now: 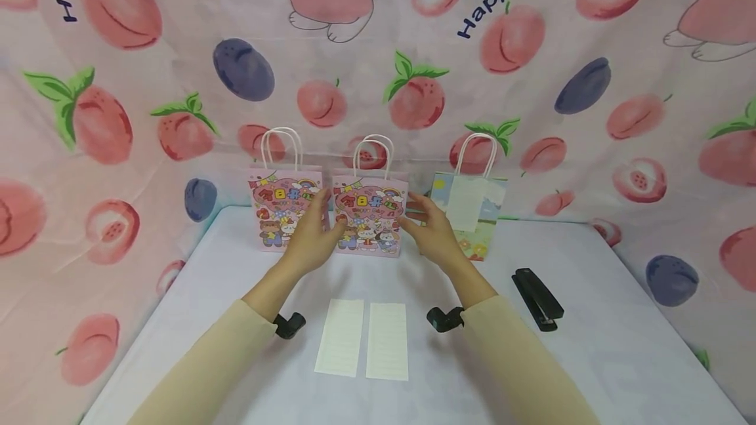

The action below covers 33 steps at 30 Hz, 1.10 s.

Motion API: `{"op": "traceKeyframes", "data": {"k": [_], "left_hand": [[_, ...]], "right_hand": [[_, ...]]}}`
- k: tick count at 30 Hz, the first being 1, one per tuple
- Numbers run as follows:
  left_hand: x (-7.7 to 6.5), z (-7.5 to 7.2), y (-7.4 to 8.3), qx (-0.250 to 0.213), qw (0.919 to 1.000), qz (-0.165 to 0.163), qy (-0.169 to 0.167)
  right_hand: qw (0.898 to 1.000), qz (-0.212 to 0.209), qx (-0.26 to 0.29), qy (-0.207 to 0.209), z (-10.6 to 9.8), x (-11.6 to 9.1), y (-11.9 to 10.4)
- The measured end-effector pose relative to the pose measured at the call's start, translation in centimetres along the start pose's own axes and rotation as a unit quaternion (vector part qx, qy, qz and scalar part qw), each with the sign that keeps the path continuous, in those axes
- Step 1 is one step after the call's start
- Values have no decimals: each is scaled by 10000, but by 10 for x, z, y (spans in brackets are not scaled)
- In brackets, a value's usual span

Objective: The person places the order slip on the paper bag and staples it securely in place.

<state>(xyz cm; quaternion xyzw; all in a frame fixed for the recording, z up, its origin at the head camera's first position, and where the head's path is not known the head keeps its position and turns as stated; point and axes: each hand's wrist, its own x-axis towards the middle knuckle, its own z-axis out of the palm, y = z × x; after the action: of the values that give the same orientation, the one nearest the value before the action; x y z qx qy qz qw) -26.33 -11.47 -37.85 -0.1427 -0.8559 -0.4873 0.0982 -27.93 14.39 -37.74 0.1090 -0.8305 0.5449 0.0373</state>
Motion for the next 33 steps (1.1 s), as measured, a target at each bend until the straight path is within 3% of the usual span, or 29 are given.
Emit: {"op": "traceKeyframes", "data": {"k": [9, 19, 23, 28, 33], "left_hand": [[6, 2, -5, 218, 9997, -144, -38], [2, 1, -1, 140, 9998, -154, -33], [-1, 0, 3, 439, 9987, -66, 259], [-3, 1, 6, 767, 9928, 253, 889], [-3, 6, 7, 708, 9843, 553, 1521]], "right_hand": [[9995, 150, 283, 54, 4, 4, 3], [9986, 292, 452, -14, 5, 2, 0], [9990, 280, 343, -20, 3, -3, -2], [9995, 152, 277, -12, -5, -11, -6], [9998, 155, 122, -33, -13, -22, -11]]}}
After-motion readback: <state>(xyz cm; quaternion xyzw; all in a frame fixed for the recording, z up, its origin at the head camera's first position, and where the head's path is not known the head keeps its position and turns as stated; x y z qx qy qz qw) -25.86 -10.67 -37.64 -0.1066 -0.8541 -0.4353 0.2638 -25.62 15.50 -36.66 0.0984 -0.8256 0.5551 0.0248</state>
